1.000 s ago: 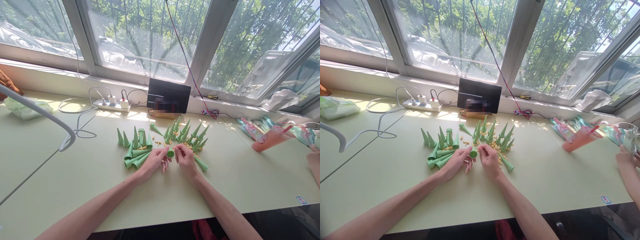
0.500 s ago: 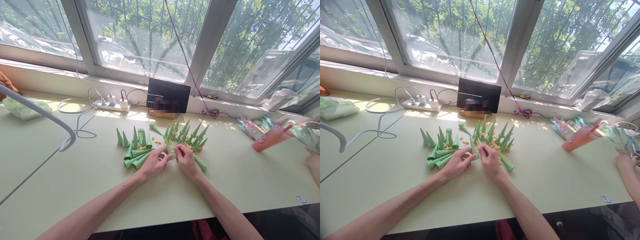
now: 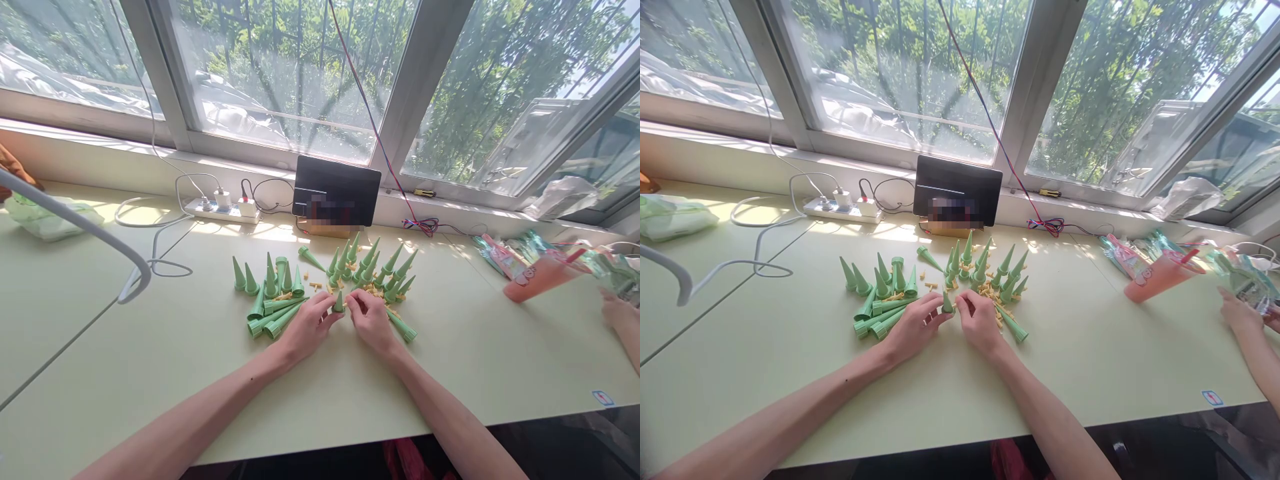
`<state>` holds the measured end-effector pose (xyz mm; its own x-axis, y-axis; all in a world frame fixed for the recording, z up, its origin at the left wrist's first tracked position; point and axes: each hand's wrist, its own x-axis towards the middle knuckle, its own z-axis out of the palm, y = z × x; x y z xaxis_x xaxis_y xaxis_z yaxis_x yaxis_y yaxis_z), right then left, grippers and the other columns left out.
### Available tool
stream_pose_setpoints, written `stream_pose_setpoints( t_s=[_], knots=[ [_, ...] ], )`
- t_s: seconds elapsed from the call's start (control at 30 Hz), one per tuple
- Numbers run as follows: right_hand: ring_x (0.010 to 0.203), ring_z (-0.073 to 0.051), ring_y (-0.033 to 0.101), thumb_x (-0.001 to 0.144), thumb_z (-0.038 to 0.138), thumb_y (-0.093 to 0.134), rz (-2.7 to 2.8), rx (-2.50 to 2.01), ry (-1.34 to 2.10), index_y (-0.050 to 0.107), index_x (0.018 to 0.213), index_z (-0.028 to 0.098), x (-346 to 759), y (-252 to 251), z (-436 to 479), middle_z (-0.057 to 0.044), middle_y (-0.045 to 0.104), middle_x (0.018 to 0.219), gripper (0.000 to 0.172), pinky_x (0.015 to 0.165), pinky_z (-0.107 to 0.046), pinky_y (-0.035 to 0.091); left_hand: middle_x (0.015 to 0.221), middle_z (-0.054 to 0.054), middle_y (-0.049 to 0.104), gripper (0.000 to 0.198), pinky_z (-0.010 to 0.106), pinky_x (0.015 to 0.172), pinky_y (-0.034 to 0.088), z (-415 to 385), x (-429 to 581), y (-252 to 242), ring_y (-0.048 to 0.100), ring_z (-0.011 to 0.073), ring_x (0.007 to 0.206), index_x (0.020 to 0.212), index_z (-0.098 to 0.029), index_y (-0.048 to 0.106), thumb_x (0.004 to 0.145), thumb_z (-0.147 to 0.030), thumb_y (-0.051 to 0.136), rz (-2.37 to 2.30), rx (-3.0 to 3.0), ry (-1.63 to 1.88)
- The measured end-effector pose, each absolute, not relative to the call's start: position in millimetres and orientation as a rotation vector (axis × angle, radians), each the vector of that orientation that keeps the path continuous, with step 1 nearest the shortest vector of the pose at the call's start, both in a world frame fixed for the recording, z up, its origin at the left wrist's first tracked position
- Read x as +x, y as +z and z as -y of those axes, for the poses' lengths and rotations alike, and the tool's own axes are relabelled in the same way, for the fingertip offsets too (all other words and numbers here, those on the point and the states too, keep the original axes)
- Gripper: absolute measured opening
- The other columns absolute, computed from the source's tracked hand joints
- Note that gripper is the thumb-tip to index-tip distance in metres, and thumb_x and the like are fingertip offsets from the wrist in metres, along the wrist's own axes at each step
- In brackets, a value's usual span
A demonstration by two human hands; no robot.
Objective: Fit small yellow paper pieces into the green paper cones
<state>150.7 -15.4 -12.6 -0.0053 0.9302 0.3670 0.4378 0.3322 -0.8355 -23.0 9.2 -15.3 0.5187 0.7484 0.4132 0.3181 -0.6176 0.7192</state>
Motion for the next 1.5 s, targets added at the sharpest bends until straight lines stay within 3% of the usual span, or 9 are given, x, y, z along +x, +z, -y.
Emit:
stream_pose_setpoints(
  t_s=[0.23,0.43,0.53,0.67,0.8,1.17,1.5],
  knots=[
    [0.052,-0.012,0.039,0.097,0.037,0.048,1.605,-1.272,0.625,0.057,0.077,0.019,147.7,-11.2,15.4,0.004,0.045,0.059,0.028,0.051,-0.025,0.031,0.106,0.003,0.061,0.018,0.022,0.06,0.049,-9.4,-22.1,-15.6,0.054,0.0073,0.064,0.107,-0.025,0.067,0.094,-0.024,0.054,-0.887,2.172,1.064],
    [0.052,-0.012,0.038,0.098,0.038,0.048,1.519,-1.296,0.598,0.056,0.08,0.02,148.1,-11.0,15.9,0.004,0.043,0.059,0.027,0.05,-0.025,0.03,0.112,0.005,0.059,0.025,0.021,0.052,0.05,-0.9,-18.8,0.6,0.057,0.0058,0.058,0.112,-0.021,0.057,0.087,-0.025,0.058,-1.003,1.87,1.087],
    [0.051,-0.012,0.038,0.098,0.04,0.047,1.483,-1.293,0.613,0.055,0.08,0.02,149.8,-12.1,15.3,0.004,0.042,0.057,0.027,0.05,-0.025,0.031,0.098,0.003,0.063,0.022,0.019,0.042,0.044,0.3,-18.8,7.4,0.054,0.006,0.05,0.101,-0.02,0.054,0.089,-0.037,0.057,-1.042,1.649,1.004],
    [0.05,-0.012,0.038,0.099,0.04,0.047,1.491,-1.274,0.612,0.054,0.08,0.02,150.0,-12.4,15.3,0.005,0.042,0.056,0.028,0.049,-0.025,0.031,0.067,0.0,0.06,0.047,0.02,0.037,0.035,-2.4,-18.6,7.5,0.046,0.0054,0.037,0.072,-0.016,0.053,0.092,-0.057,0.047,-1.009,1.439,0.833],
    [0.049,-0.011,0.038,0.099,0.04,0.046,1.531,-1.248,0.624,0.054,0.081,0.02,149.4,-12.1,16.3,0.005,0.042,0.056,0.028,0.049,-0.025,0.032,0.064,0.001,0.063,0.056,0.02,0.04,0.035,-4.0,-18.4,5.5,0.044,0.0047,0.035,0.07,-0.014,0.058,0.09,-0.065,0.046,-0.892,1.307,0.709],
    [0.048,-0.012,0.039,0.097,0.045,0.047,1.51,-1.254,0.653,0.053,0.079,0.021,148.8,-13.3,16.6,0.005,0.043,0.054,0.031,0.048,-0.025,0.033,0.046,-0.004,0.055,0.046,0.022,0.044,0.041,-5.5,-19.9,-1.0,0.05,0.0098,0.037,0.073,-0.016,0.057,0.086,-0.06,0.058,-0.832,1.396,0.74],
    [0.048,-0.012,0.038,0.097,0.041,0.048,1.496,-1.242,0.691,0.054,0.079,0.02,149.3,-13.3,17.3,0.005,0.041,0.053,0.028,0.048,-0.025,0.032,0.05,-0.006,0.054,0.034,0.023,0.042,0.042,-3.2,-21.2,-2.8,0.052,0.0108,0.04,0.075,-0.019,0.052,0.087,-0.05,0.061,-0.883,1.589,0.85]
  ],
)
